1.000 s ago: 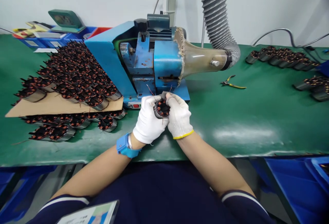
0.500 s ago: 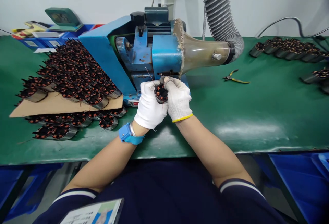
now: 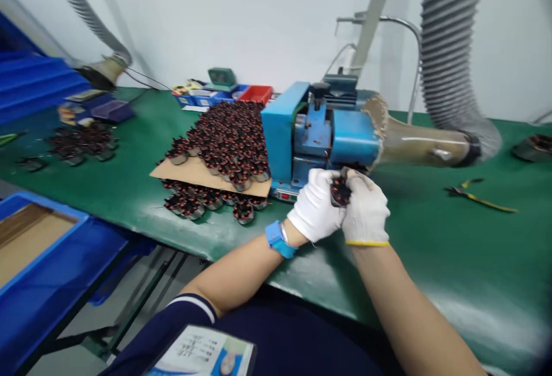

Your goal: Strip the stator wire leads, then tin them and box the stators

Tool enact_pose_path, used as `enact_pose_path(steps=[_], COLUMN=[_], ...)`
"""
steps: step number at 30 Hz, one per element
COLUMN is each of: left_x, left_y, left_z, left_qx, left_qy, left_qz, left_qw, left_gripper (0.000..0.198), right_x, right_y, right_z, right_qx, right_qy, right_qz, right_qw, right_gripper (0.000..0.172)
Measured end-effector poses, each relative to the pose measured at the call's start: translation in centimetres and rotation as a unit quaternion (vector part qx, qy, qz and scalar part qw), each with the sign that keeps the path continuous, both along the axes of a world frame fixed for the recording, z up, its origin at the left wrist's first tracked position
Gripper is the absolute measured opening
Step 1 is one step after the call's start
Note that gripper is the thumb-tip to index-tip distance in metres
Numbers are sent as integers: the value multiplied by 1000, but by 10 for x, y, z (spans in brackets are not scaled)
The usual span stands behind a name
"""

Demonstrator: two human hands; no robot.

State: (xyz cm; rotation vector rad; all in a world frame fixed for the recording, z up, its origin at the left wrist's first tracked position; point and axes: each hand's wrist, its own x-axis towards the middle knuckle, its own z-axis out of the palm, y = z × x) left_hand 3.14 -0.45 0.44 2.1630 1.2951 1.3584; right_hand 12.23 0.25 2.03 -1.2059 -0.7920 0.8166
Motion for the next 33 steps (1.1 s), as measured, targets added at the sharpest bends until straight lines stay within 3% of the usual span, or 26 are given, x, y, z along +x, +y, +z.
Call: enact_pose_path(steps=[2, 5, 8, 12, 14, 17, 19, 22, 25, 33], left_x=[-3, -12, -20, -19, -14, -5, -3, -5, -9, -14], left_y=[-2, -9, -20, -27, -25, -23, -22, -22, -22, -16], left_z=[-2, -9, -19, -25, -26, -25, -25, -26, -26, -23], left_qx=[-18, 15, 15, -34, -21, 16, 35, 40, 72, 79], left_qy=[-5, -25, -50, -94, -118, -153, -156, -125, -64, 17], left_qz=[-2, -34, -60, -28, -16, 1, 16, 26, -3, -48], left_qw=[1000, 999, 997, 995, 993, 988, 987, 991, 995, 996], left_gripper=[48, 50, 53, 58, 56, 51, 51, 54, 61, 66], right_x=[-3, -7, -5, 8, 20, 34, 34, 19, 4, 9], right_y=[-4, -21, -40, -40, -30, -19, -21, -33, -41, -21], right_z=[1, -1, -10, -17, -15, -12, -12, -15, -14, -7], right_qx=[-26, -50, -23, 10, 7, 25, 41, 33, 0, -41], right_qy=[39, 50, 17, -8, 61, 225, 262, 163, 79, 66], right_qz=[-22, -7, 1, 44, 58, 23, 8, 49, 80, 84], right_qw=[999, 997, 1000, 999, 996, 974, 964, 985, 994, 993], right_gripper=[24, 25, 26, 25, 25, 24, 23, 25, 26, 23])
